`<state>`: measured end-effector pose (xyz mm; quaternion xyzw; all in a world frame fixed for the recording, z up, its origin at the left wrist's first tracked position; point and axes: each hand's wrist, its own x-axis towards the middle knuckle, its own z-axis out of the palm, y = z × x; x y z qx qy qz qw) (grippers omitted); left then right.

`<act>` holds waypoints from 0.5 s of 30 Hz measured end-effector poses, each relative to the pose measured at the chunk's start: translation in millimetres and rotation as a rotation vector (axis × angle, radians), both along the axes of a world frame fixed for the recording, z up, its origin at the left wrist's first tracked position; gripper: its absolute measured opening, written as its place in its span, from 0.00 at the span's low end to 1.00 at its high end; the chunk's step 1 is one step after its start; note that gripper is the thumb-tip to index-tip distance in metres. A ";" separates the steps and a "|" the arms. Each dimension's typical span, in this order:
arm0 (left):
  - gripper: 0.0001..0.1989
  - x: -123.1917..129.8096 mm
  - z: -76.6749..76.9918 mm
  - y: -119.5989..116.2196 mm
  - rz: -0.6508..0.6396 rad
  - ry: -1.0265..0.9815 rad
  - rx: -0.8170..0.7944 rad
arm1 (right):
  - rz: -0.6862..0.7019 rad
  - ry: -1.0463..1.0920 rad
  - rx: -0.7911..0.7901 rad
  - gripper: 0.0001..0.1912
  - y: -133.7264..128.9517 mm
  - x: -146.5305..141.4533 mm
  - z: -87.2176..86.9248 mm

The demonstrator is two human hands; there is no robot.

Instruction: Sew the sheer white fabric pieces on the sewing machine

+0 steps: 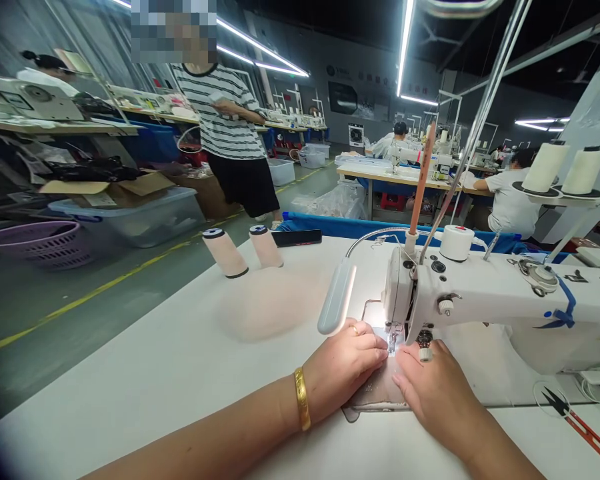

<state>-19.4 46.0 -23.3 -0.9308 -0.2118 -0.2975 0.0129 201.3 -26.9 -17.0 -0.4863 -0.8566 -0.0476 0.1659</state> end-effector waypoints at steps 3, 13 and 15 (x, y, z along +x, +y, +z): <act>0.11 -0.6 2.0 0.2 0.006 -0.010 -0.036 | -0.018 -0.002 -0.002 0.14 0.4 1.0 -2.4; 0.15 2.4 -3.7 7.9 0.177 0.076 -0.296 | -0.005 0.066 0.013 0.16 -2.2 3.1 -4.3; 0.18 2.8 -0.1 6.2 0.220 0.143 -0.269 | 0.007 0.073 0.026 0.16 -4.0 3.9 -5.0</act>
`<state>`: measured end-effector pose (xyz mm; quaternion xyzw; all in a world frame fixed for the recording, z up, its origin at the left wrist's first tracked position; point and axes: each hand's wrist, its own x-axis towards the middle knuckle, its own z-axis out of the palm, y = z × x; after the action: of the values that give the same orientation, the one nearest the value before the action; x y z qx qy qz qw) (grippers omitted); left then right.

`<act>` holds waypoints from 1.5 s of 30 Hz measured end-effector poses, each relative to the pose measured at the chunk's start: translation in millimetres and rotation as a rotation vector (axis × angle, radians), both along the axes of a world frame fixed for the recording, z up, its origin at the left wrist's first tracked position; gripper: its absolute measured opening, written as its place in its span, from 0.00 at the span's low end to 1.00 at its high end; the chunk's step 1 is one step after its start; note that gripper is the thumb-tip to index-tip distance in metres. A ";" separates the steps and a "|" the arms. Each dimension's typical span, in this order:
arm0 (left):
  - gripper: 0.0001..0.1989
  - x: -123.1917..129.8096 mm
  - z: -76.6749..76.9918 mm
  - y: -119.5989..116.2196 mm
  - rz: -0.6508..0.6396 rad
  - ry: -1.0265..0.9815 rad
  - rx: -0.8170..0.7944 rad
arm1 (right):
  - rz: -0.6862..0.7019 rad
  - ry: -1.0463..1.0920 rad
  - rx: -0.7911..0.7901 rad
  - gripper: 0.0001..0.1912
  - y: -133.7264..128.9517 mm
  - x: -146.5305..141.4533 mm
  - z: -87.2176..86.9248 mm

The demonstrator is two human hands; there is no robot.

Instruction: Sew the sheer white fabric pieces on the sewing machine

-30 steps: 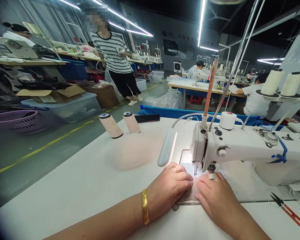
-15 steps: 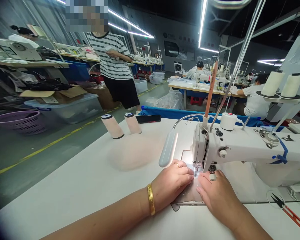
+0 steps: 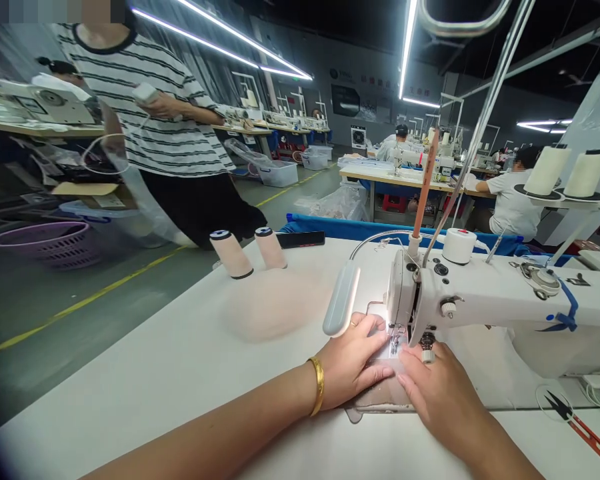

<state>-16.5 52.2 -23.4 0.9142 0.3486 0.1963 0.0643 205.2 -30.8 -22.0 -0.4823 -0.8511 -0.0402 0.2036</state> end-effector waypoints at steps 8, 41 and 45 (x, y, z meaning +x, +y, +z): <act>0.15 -11.8 28.5 -36.1 -0.110 0.035 0.126 | 0.155 0.077 0.118 0.20 -6.3 -5.0 1.8; 0.08 -9.1 8.6 -47.6 -0.295 -0.120 0.207 | 0.114 -0.030 0.018 0.13 -4.7 -5.4 5.3; 0.09 -7.5 8.8 -45.4 -0.279 -0.117 0.191 | 0.091 -0.026 0.027 0.14 -2.6 -4.8 1.8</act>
<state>-24.1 6.8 -14.5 0.9426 0.1939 0.2708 0.0242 200.3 -33.5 -20.2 -0.4396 -0.8742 -0.0487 0.2005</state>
